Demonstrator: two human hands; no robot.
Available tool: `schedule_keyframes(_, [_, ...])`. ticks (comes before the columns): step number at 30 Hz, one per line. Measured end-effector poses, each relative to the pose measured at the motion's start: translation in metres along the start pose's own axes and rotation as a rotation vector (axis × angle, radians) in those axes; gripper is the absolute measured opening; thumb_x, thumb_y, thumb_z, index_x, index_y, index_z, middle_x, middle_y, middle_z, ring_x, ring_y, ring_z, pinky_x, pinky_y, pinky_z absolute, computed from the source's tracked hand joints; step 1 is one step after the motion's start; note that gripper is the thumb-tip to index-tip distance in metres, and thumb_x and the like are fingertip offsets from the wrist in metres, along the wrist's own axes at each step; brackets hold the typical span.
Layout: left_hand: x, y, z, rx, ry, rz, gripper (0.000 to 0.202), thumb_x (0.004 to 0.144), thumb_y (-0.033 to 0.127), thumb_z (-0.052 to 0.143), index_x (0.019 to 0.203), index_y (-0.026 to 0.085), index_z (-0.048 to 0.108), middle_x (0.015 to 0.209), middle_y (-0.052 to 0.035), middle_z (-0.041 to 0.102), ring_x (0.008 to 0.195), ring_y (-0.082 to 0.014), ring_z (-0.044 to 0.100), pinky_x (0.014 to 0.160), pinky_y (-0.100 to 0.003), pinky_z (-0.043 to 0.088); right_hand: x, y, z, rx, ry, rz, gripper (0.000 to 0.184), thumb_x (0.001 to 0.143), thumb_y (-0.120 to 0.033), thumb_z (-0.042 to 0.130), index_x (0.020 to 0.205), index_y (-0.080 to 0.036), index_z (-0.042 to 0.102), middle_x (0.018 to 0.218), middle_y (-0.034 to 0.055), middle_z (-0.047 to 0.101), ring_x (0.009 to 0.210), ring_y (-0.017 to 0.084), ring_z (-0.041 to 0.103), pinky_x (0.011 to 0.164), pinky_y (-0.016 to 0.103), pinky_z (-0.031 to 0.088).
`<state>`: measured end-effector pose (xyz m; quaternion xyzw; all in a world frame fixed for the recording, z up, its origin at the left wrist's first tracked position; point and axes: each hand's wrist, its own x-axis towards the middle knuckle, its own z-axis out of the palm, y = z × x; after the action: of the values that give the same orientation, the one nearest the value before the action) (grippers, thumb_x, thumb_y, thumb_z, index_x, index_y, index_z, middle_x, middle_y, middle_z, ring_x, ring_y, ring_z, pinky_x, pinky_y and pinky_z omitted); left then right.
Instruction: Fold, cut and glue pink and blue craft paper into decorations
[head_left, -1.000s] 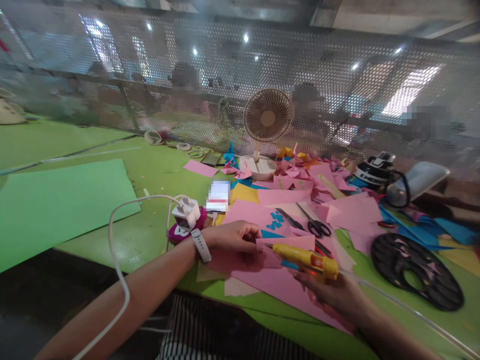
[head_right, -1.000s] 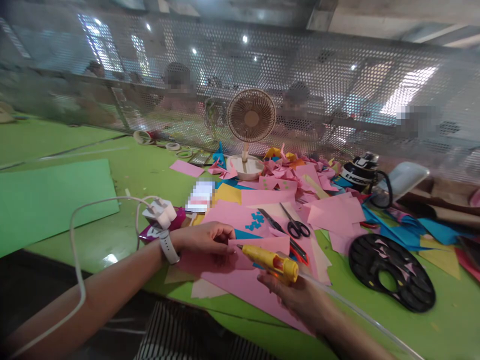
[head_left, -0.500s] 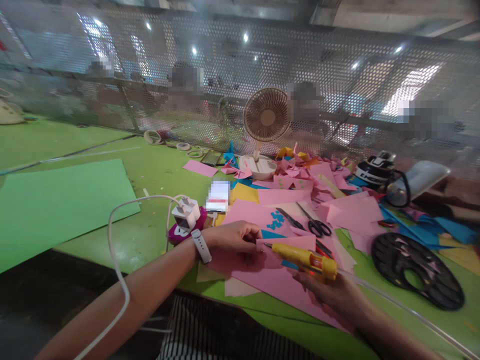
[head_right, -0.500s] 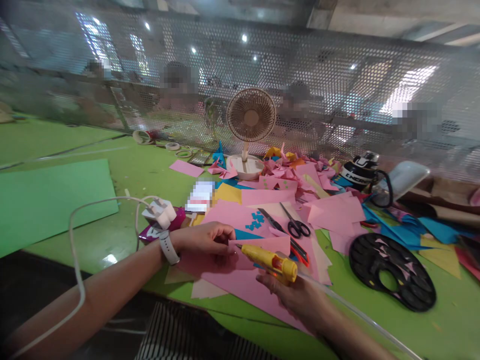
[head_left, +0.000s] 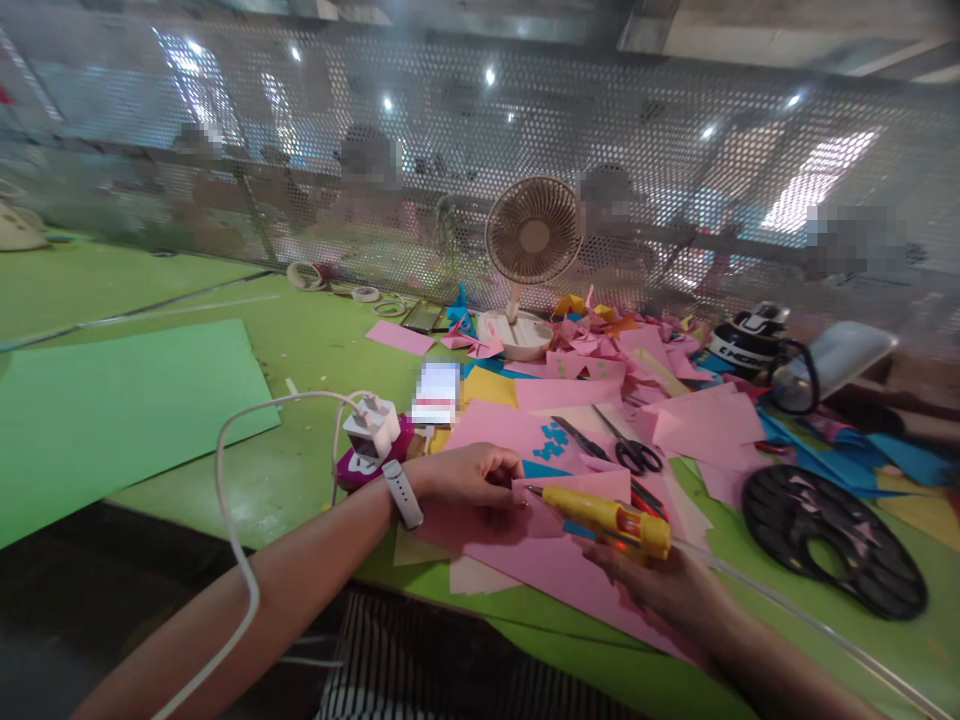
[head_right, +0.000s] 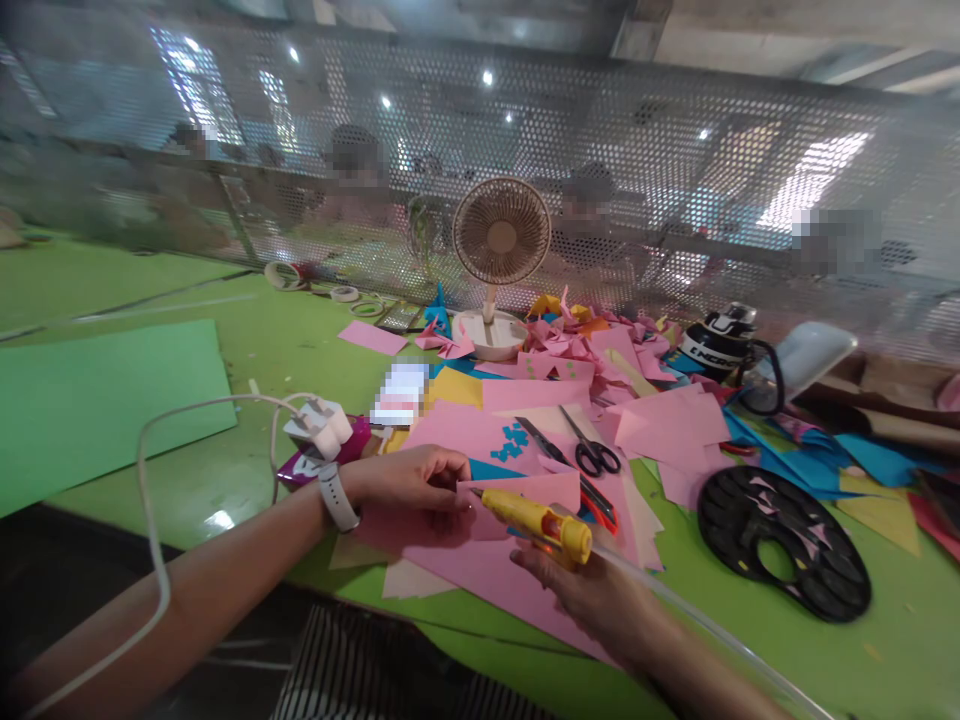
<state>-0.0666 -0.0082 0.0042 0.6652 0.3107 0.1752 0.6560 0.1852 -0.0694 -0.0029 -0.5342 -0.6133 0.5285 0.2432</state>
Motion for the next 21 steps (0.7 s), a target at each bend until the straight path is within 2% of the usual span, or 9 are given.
schedule_keyframes(6, [0.000, -0.001, 0.000, -0.007, -0.003, -0.003, 0.039, 0.070, 0.051, 0.067, 0.081, 0.015, 0.054, 0.070, -0.0021, 0.063, 0.061, -0.0132, 0.060, 0.060, -0.026, 0.048, -0.003, -0.009, 0.003, -0.081, 0.068, 0.077, 0.038, 0.070, -0.055, 0.063, 0.090, -0.023, 0.065, 0.047, -0.0048, 0.044, 0.036, 0.007, 0.037, 0.032, 0.018, 0.027])
schedule_keyframes(14, [0.001, -0.005, -0.003, -0.025, -0.021, -0.005, 0.039, 0.070, 0.051, 0.067, 0.083, 0.016, 0.054, 0.072, -0.0038, 0.065, 0.062, -0.0149, 0.062, 0.060, -0.029, 0.048, -0.005, -0.014, 0.005, -0.035, 0.086, 0.076, 0.036, 0.069, -0.050, 0.066, 0.093, -0.024, 0.065, 0.046, -0.0051, 0.045, 0.036, 0.007, 0.035, 0.032, 0.018, 0.026])
schedule_keyframes(21, [0.000, -0.005, -0.004, 0.016, 0.013, 0.027, 0.038, 0.070, 0.049, 0.067, 0.083, 0.015, 0.055, 0.075, -0.0033, 0.064, 0.064, -0.0131, 0.060, 0.060, -0.025, 0.046, -0.005, -0.011, 0.005, -0.050, 0.089, 0.078, 0.036, 0.069, -0.051, 0.066, 0.092, -0.024, 0.064, 0.047, -0.0042, 0.045, 0.036, 0.007, 0.036, 0.032, 0.017, 0.025])
